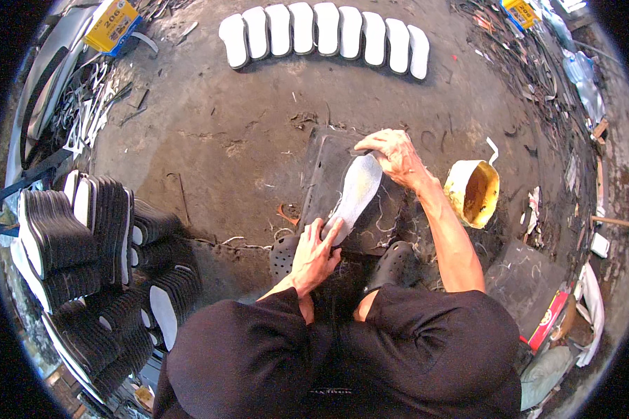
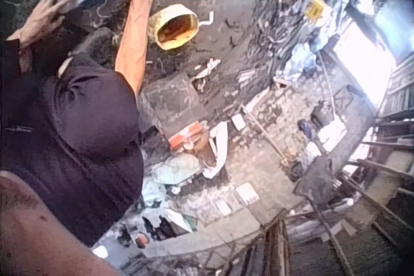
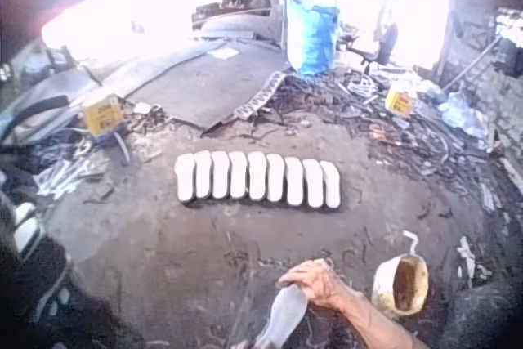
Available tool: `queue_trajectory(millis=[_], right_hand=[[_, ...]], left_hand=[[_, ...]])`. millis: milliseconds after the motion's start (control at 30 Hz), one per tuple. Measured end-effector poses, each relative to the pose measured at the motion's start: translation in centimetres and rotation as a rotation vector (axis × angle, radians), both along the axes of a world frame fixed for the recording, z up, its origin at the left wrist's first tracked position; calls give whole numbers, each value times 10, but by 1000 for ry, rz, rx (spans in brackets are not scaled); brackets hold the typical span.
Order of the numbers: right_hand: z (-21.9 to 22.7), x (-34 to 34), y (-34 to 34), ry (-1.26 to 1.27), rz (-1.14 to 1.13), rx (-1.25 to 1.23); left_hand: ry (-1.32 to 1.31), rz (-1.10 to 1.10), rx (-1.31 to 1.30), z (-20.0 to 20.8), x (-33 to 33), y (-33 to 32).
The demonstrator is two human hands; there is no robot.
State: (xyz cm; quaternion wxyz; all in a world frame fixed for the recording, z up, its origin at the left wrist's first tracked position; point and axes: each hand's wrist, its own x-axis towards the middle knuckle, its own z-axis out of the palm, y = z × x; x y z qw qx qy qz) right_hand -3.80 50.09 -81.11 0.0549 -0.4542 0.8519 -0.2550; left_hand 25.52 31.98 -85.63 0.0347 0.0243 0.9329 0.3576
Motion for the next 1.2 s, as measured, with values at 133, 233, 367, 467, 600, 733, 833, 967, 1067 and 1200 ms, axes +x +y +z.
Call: queue_trajectory(millis=[133, 233, 367, 467, 600, 733, 833, 967, 1067, 1200], right_hand=[[-21, 22, 32, 22, -170, 76], [-27, 67, 47, 36, -320, 46], [-9, 83, 47, -13, -243, 90], [-5, 42, 23, -15, -399, -20], [2, 43, -4, -89, 60, 186], [-25, 61, 33, 15, -377, -69], [-37, 143, 48, -25, -351, -22], [-12, 113, 36, -10, -370, -58], [-15, 42, 36, 85, -437, -54], [-20, 50, 34, 26, -384, 44]], left_hand=[[-24, -10, 14, 1, -2, 3], [-58, 10, 42, 1, 0, 1], [-56, -10, 3, 2, 1, 0], [-67, -12, 13, 2, 0, 0], [-41, -6, 19, -1, 3, 0], [-62, -11, 74, -1, -2, 2], [-41, 8, 104, -3, 1, 0], [9, 34, 143, 1, -15, 2], [-18, 29, 198, -4, -38, 15], [-72, -1, 238, 0, -38, 8]])
